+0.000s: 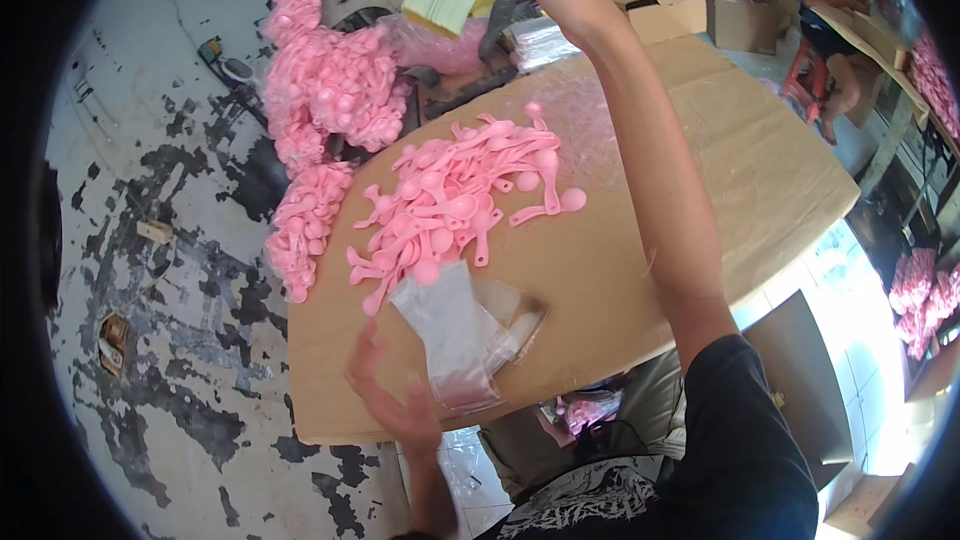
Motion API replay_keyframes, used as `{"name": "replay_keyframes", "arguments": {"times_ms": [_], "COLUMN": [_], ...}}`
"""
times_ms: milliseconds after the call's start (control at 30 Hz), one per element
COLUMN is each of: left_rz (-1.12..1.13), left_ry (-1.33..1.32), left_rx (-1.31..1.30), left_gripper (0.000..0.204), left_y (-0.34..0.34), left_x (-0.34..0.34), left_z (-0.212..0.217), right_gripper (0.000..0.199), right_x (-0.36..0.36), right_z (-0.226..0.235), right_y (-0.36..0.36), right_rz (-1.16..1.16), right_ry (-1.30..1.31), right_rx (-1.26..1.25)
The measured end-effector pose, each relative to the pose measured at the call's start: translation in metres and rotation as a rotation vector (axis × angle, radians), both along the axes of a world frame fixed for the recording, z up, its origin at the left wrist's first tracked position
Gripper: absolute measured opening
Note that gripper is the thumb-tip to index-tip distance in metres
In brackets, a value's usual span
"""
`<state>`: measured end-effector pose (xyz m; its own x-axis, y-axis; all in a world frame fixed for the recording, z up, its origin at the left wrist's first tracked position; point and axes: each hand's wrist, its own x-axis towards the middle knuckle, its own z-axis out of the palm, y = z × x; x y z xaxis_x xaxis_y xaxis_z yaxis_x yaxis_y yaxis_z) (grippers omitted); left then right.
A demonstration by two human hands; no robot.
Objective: The person repeatedly picks up pink plastic spoons and small printed cards, places them into clear plastic bags, and seals them. The person also handles yellow sticky notes and stacks the sealed packages on the table.
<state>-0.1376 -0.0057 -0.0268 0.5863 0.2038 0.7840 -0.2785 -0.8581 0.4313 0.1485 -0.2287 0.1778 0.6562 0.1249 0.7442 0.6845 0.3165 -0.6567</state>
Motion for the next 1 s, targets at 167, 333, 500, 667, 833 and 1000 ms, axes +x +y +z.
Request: {"name": "replay_keyframes", "arguments": {"times_ms": [167,333,500,667,833,1000], "left_rz": [-0.391,-0.728,-0.907,-0.726,-0.610,-0.417], "left_ry": [-0.017,0.136,0.176,0.181,0.266,0.055], "left_rx": [-0.021,-0.248,-0.394,-0.181,0.200,0.337], "left_gripper": [0.058,0.070,0.068,0.063,0.069,0.069], "left_y": [-0.010,-0.016,0.003,0.022,0.047,0.054], "left_x": [0.064,0.134,0.176,0.178,0.183,0.201], "left_z": [0.129,0.201,0.171,0.182,0.187,0.177], "right_gripper": [0.045,0.046,0.041,0.058,0.100,0.084], "right_x": [-0.019,-0.030,-0.016,0.014,0.018,0.005], "right_z": [0.000,0.003,-0.013,-0.026,-0.023,-0.019], "right_y": [0.008,0.036,0.052,0.044,0.041,0.052], "right_rz": [0.129,0.159,0.236,0.507,0.430,0.273], "right_ry": [-0.060,-0.322,-0.424,-0.317,-0.187,-0.059], "right_rx": [-0.055,-0.108,-0.209,-0.188,-0.661,-0.682]}}
